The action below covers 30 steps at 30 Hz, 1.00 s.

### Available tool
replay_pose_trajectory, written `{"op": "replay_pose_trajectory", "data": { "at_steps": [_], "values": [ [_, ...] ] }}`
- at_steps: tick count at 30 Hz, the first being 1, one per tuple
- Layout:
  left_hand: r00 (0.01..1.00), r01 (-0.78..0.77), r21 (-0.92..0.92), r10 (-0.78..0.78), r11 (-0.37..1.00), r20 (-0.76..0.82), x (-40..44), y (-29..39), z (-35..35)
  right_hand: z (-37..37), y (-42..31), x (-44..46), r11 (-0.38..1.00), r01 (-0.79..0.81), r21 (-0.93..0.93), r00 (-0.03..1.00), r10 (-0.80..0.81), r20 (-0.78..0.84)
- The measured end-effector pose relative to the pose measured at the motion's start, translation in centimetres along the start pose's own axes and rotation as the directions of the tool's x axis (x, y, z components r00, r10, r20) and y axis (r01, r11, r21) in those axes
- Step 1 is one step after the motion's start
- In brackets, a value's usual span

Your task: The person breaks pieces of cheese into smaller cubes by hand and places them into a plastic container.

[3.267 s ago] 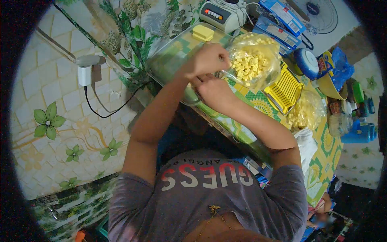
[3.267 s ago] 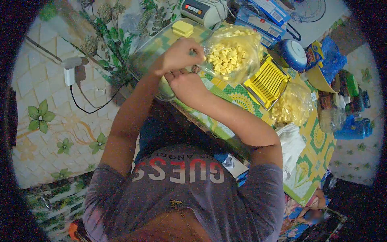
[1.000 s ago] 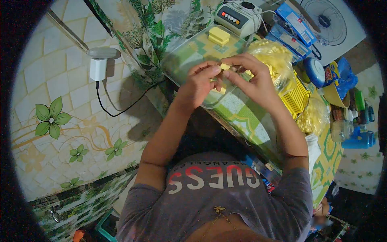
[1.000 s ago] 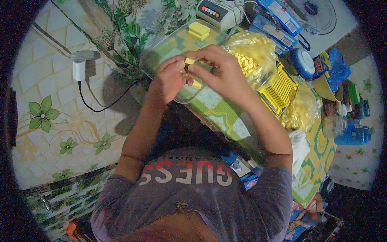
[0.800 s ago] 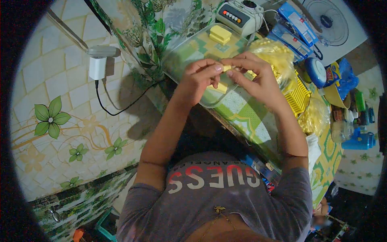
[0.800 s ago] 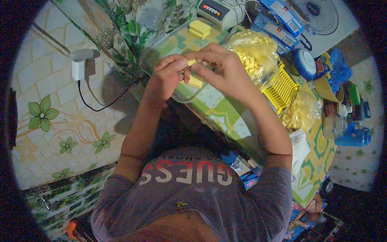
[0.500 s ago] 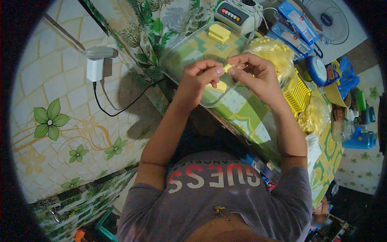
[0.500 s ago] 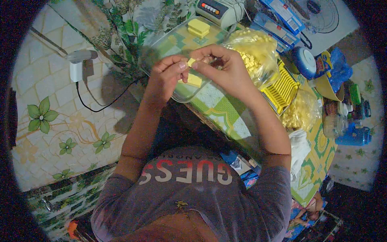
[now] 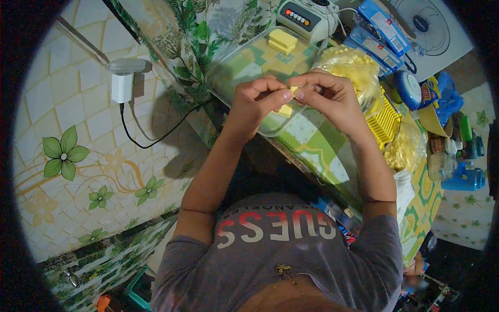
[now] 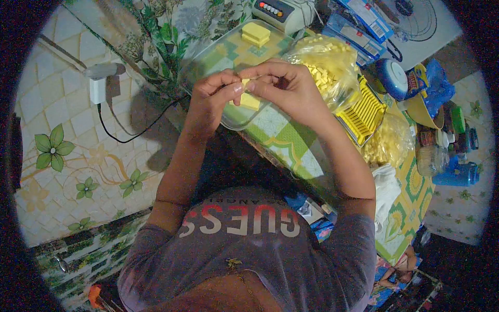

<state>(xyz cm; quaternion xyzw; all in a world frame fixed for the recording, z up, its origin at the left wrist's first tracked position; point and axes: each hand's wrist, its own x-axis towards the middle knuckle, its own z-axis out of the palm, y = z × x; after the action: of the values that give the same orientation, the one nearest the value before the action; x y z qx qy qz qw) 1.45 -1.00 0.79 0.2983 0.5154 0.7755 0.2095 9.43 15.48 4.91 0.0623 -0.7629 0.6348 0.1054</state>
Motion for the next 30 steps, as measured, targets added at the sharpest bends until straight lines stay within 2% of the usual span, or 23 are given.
{"op": "replay_pose_trajectory", "data": {
  "at_steps": [6,17,23,27,30],
  "values": [
    [0.999,-0.040,0.012,0.039,0.999,0.024,-0.2,0.2,0.0,0.2,-0.9,-0.1,0.984,-0.080,0.157,0.997,0.077,0.027],
    [0.999,0.008,-0.046,-0.007,0.999,0.032,-0.2,0.1,0.0,-0.4,-0.5,0.0,0.983,-0.121,0.138,0.992,0.116,0.049],
    [1.000,0.013,-0.001,-0.013,1.000,0.022,-0.2,0.1,0.4,-0.3,-0.7,-0.1,0.977,-0.132,0.169,0.991,0.124,0.055],
    [0.999,0.046,-0.079,-0.045,0.996,0.009,-0.2,-0.1,0.3,-0.3,-1.0,0.0,0.951,-0.199,0.235,0.980,0.190,0.060],
    [0.995,0.100,-0.178,-0.097,0.979,0.026,-0.1,-0.6,0.1,-0.4,-1.1,0.0,0.943,-0.197,0.267,0.980,0.182,0.079]
  ]
}}
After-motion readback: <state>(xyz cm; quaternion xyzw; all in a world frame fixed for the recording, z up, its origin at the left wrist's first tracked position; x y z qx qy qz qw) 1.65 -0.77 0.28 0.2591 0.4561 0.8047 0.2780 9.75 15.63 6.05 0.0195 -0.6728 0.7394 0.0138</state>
